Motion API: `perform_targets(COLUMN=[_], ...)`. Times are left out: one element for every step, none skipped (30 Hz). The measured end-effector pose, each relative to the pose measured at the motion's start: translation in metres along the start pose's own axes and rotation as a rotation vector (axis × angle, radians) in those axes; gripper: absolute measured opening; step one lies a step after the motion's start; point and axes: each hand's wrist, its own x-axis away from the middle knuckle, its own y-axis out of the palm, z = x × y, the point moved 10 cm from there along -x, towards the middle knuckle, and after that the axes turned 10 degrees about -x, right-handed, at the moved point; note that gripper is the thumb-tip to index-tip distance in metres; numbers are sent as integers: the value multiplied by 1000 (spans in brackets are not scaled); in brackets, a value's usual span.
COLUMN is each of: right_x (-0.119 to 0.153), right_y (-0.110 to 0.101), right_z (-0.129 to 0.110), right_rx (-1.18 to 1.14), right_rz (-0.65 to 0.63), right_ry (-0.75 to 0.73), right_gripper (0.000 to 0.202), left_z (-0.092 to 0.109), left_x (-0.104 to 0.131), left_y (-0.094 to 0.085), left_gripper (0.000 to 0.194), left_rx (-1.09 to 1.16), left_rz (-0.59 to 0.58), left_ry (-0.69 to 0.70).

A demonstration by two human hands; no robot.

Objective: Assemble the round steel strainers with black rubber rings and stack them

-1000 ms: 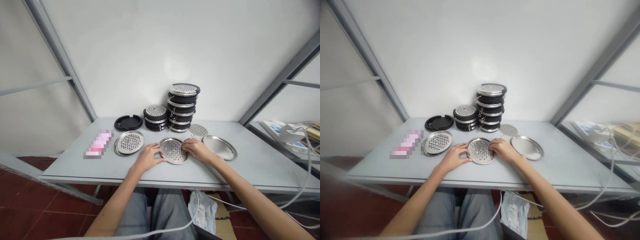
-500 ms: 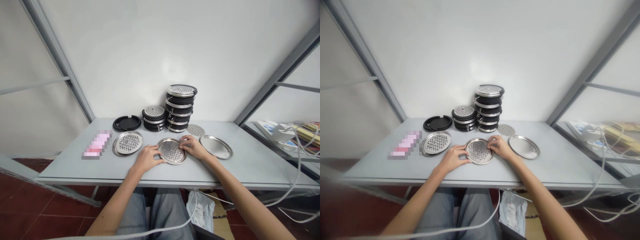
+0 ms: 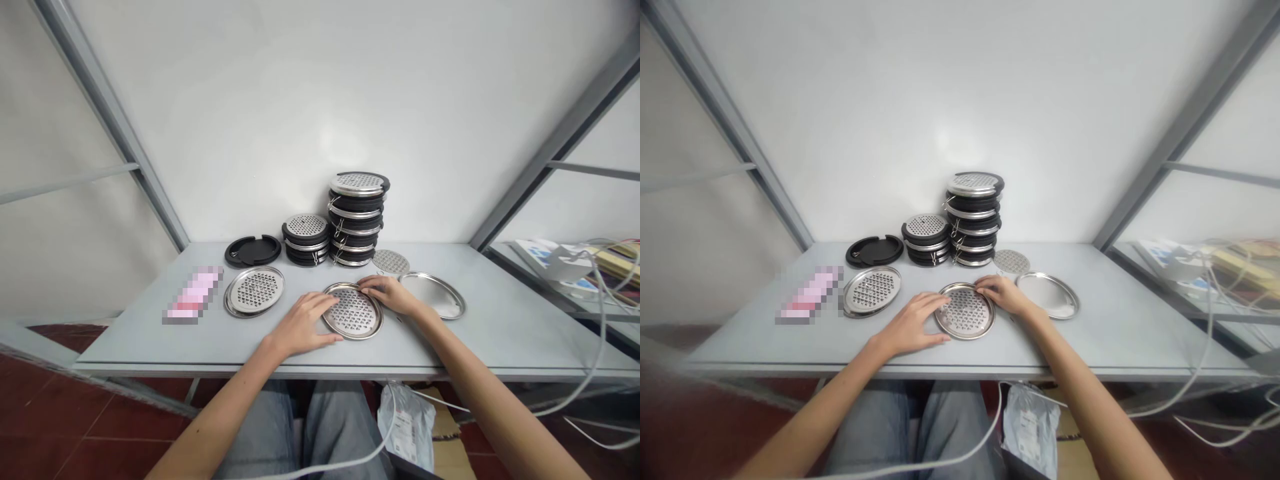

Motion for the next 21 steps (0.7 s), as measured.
perform_targets(right_x=[0, 1, 1, 2, 3, 5, 6, 7, 9, 9, 10, 11, 11, 11, 11, 11, 10, 10, 10, 10, 10], right_y=[-1, -1, -1, -1, 0, 2, 4, 7, 10, 12, 14, 16, 16, 17, 17, 17, 18, 18, 19, 19, 20], right_z=[0, 0, 0, 0, 0, 1, 1, 1, 0, 0, 1, 2, 3, 5, 6, 7, 7, 7, 6, 5, 4], right_rx=[-10, -11, -4, 7, 21, 36, 51, 62, 68, 69, 68, 68, 69, 71, 76, 84, 93, 105, 118, 130, 139], right_rz=[16, 40, 67, 96, 123, 147, 164, 174, 175, 174, 171, 170, 170, 168, 166, 162, 157, 151, 144, 136, 126], right_ry=[-1, 1, 7, 16, 30, 42, 51, 53, 52, 51, 52, 55, 61, 68, 73, 76, 76, 73, 69, 64, 57], right_gripper=[25, 26, 28, 29, 31, 33, 35, 36, 36, 36, 35, 35, 35, 35, 34, 33, 32, 32, 32, 33, 34], left_z=[-1, -1, -3, -5, -7, -9, -11, -12, -14, -15, -16, -17, -16, -15, -14, -13, -13, -12, -12, -11, -10], left_x=[-9, -18, -27, -35, -42, -48, -52, -53, -54, -53, -52, -50, -49, -47, -46, -45, -45, -44, -43, -42, -40], left_y=[4, 10, 16, 23, 30, 37, 43, 48, 53, 56, 57, 58, 58, 57, 57, 57, 57, 57, 57, 55, 54], left_gripper=[83, 92, 97, 100, 102, 103, 104, 104, 104, 104, 103, 103, 103, 102, 102, 101, 101, 101, 102, 104, 106], left_rx=[3, 5, 3, -3, -11, -17, -21, -21, -18, -15, -11, -9, -6, -3, 0, 4, 7, 9, 9, 9, 9], left_rz=[-34, -70, -106, -137, -168, -197, -221, -243, -258, -268, -270, -267, -263, -261, -263, -271, -283, -298, -308, -313, -319], left_ry=[-1, 5, 11, 12, 16, 17, 14, 8, -3, -17, -27, -32, -30, -24, -17, -12, -10, -9, -6, 1, 15])
